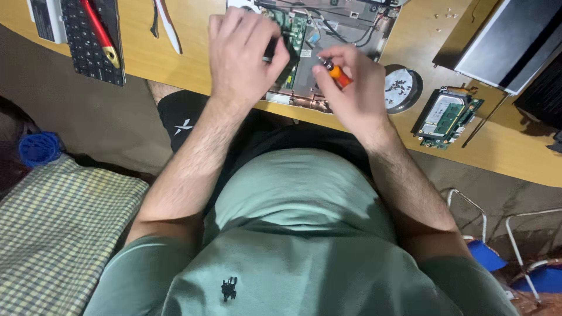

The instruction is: The person uses a screwdriver to remove screws from a circuit board inside an open electronic device. They then remove a small circuit board and a hard drive from the device, placing them on the table.

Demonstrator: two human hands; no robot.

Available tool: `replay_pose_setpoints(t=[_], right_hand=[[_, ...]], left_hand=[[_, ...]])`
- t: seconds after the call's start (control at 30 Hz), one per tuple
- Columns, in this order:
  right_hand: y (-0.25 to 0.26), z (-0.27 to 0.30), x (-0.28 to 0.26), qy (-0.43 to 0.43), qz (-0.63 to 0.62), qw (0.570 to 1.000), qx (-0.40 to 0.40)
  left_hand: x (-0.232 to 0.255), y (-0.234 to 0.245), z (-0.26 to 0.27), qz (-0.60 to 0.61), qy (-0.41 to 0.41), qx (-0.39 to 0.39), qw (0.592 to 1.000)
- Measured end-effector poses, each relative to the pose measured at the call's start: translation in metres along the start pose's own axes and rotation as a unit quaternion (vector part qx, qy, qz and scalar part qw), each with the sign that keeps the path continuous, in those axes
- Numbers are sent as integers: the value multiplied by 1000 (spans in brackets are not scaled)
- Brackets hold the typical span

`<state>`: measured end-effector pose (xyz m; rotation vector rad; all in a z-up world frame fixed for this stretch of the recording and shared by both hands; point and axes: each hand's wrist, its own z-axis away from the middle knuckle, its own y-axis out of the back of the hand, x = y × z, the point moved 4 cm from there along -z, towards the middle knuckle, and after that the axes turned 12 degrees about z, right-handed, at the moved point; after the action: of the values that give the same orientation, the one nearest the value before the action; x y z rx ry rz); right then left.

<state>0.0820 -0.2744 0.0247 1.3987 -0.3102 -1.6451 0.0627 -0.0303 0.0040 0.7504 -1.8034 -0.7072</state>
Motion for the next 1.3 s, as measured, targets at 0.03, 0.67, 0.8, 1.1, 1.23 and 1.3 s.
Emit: replay_pose_setpoints(t=[0.03,0.67,0.8,1.1,1.23,1.3], right_hand=[[-6,-7,7,1,0,1000,-3],[-13,-60,-19,209,323,899,208],[-15,-64,-17,217,330,895,209],[-20,-67,-4,192,315,915,164],[-17,-65,-3,189,283,928,151],[-15,-63,-5,199,295,921,159]], left_hand=[[1,9,2,-1,3,0,1000],[-8,29,27,13,12,-32,999],[2,30,7,35,6,-25,999],[0,-1,-15,24,71,-42,996],[3,-5,-22,29,50,-21,998],[3,-7,-24,38,58,-20,997]])
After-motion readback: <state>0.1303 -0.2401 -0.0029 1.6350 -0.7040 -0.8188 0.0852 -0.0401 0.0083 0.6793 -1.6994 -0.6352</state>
